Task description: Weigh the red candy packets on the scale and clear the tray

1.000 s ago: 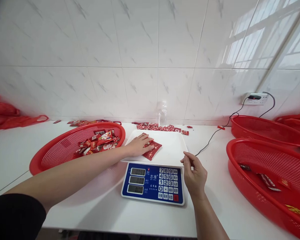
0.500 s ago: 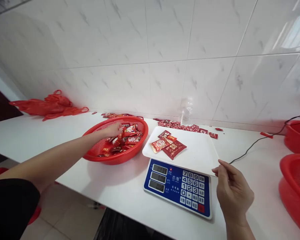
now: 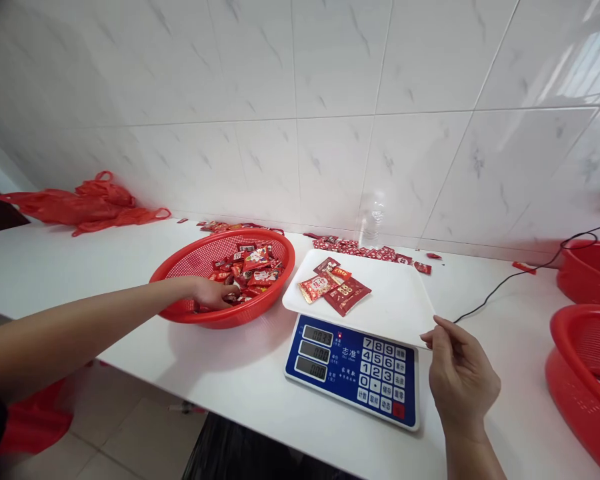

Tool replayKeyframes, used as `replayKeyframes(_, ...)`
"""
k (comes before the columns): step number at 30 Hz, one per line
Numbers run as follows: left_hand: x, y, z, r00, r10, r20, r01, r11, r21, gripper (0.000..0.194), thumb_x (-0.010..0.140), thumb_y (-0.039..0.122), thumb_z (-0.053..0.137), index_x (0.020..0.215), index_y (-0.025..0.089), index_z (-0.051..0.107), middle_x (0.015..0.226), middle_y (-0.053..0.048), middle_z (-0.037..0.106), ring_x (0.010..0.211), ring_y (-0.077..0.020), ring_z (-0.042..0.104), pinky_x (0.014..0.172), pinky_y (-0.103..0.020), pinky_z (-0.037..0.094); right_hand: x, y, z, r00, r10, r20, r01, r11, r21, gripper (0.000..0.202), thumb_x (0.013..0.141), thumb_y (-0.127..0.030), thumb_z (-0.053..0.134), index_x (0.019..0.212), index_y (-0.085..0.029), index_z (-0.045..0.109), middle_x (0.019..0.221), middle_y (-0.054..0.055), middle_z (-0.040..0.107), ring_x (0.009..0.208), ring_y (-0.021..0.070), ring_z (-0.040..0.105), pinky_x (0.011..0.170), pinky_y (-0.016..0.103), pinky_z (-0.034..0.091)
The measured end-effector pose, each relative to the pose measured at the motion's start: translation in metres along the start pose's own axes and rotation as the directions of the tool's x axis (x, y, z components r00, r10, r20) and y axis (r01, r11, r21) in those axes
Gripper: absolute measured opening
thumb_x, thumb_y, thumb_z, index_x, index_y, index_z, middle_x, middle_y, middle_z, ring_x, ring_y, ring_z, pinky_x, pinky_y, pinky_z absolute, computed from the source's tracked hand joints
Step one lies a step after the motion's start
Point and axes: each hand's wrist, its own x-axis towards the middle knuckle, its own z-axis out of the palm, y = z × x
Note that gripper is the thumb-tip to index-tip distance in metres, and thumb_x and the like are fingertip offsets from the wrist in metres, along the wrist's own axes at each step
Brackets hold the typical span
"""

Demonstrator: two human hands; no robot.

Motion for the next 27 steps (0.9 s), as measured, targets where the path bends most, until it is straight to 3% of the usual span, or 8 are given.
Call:
replayKeyframes(3, 0.003, -0.003, 0.003, 0.995, -0.095, -0.027, 0.094, 0.995, -0.027, 0.086, 0.053, 0.042, 0.074, 0.133, 0.022, 0.049, 0.118, -0.022, 0.060, 0.084, -0.0352, 0.065, 0.054, -0.036, 0.054, 0.001, -0.001, 0.000, 1.000, 0.002, 0.011, -0.003, 1.000, 0.030, 0.037, 0.085, -0.046, 0.061, 0.104, -0.016, 0.068, 0.073, 0.004, 0.065, 0.064, 0.0172, 0.062, 0.069, 0.034, 0.055)
replayKeyframes(6, 0.008, -0.008, 0.006, 0.989, -0.125, -0.078, 0.125, 0.992, -0.001, 0.089, 0.051, 0.041, 0.074, 0.132, 0.021, 0.047, 0.118, -0.023, 0.057, 0.083, -0.0351, 0.064, 0.049, -0.036, 0.054, 0.002, -0.002, 0.000, 1.000, 0.005, 0.023, -0.006, 1.000, 0.028, 0.037, 0.085, -0.046, 0.061, 0.103, -0.015, 0.069, 0.072, 0.005, 0.066, 0.064, 0.0166, 0.062, 0.069, 0.033, 0.055)
replayKeyframes(9, 0.011, -0.009, 0.005, 0.990, -0.142, 0.019, 0.143, 0.989, -0.039, 0.075, 0.052, 0.038, 0.073, 0.121, 0.021, 0.051, 0.091, -0.012, 0.063, 0.070, -0.0289, 0.064, 0.048, -0.034, 0.052, 0.002, -0.003, 0.000, 1.000, 0.009, 0.022, -0.009, 1.000, 0.015, 0.037, 0.085, -0.046, 0.060, 0.103, -0.015, 0.069, 0.072, 0.005, 0.066, 0.065, 0.0168, 0.062, 0.070, 0.033, 0.055)
replayKeyframes(12, 0.013, -0.011, 0.004, 0.996, -0.072, 0.052, 0.076, 0.993, -0.089, 0.044, 0.055, 0.033, 0.071, 0.095, 0.022, 0.055, 0.062, -0.001, 0.055, 0.056, -0.0217, 0.058, 0.044, -0.029, 0.047, 0.003, -0.002, 0.000, 1.000, 0.004, 0.024, -0.004, 1.000, 0.019, 0.037, 0.085, -0.046, 0.059, 0.103, -0.015, 0.068, 0.072, 0.004, 0.065, 0.065, 0.0166, 0.062, 0.069, 0.033, 0.055)
replayKeyframes(16, 0.016, -0.014, 0.004, 1.000, 0.020, 0.023, -0.017, 0.991, -0.136, 0.027, 0.057, 0.030, 0.069, 0.075, 0.020, 0.051, 0.054, 0.001, 0.049, 0.049, -0.0182, 0.054, 0.042, -0.026, 0.042, 0.004, 0.002, 0.001, 1.000, 0.005, 0.031, -0.006, 1.000, 0.027, 0.036, 0.085, -0.046, 0.060, 0.102, -0.016, 0.069, 0.072, 0.004, 0.066, 0.064, 0.0159, 0.062, 0.067, 0.032, 0.055)
replayKeyframes(19, 0.015, -0.013, 0.001, 0.997, 0.002, 0.074, 0.007, 0.992, -0.125, 0.035, 0.059, 0.033, 0.068, 0.090, 0.020, 0.057, 0.066, -0.003, 0.058, 0.055, -0.0201, 0.058, 0.046, -0.028, 0.046, 0.004, 0.006, 0.002, 1.000, 0.009, 0.025, -0.009, 0.999, 0.033, 0.035, 0.085, -0.045, 0.060, 0.102, -0.016, 0.069, 0.072, 0.004, 0.066, 0.065, 0.0157, 0.063, 0.067, 0.031, 0.055)
replayKeyframes(23, 0.012, -0.010, -0.005, 0.987, -0.051, 0.150, 0.051, 0.999, 0.007, 0.063, 0.062, 0.038, 0.065, 0.122, 0.019, 0.056, 0.086, -0.009, 0.066, 0.067, -0.0228, 0.063, 0.055, -0.030, 0.051, 0.004, 0.007, 0.002, 0.999, 0.006, 0.037, -0.007, 0.999, 0.042, 0.032, 0.085, -0.044, 0.060, 0.101, -0.017, 0.068, 0.072, 0.004, 0.066, 0.065, 0.0157, 0.063, 0.066, 0.031, 0.055)
replayKeyframes(27, 0.012, -0.009, -0.009, 0.996, -0.048, 0.076, 0.038, 0.991, 0.125, 0.064, 0.059, 0.036, 0.068, 0.121, 0.019, 0.062, 0.092, -0.011, 0.069, 0.067, -0.0215, 0.062, 0.055, -0.029, 0.051, 0.006, 0.005, 0.003, 0.999, -0.009, 0.038, 0.007, 0.999, 0.053, 0.029, 0.086, -0.041, 0.059, 0.101, -0.017, 0.068, 0.070, 0.003, 0.066, 0.064, 0.0156, 0.063, 0.064, 0.031, 0.054)
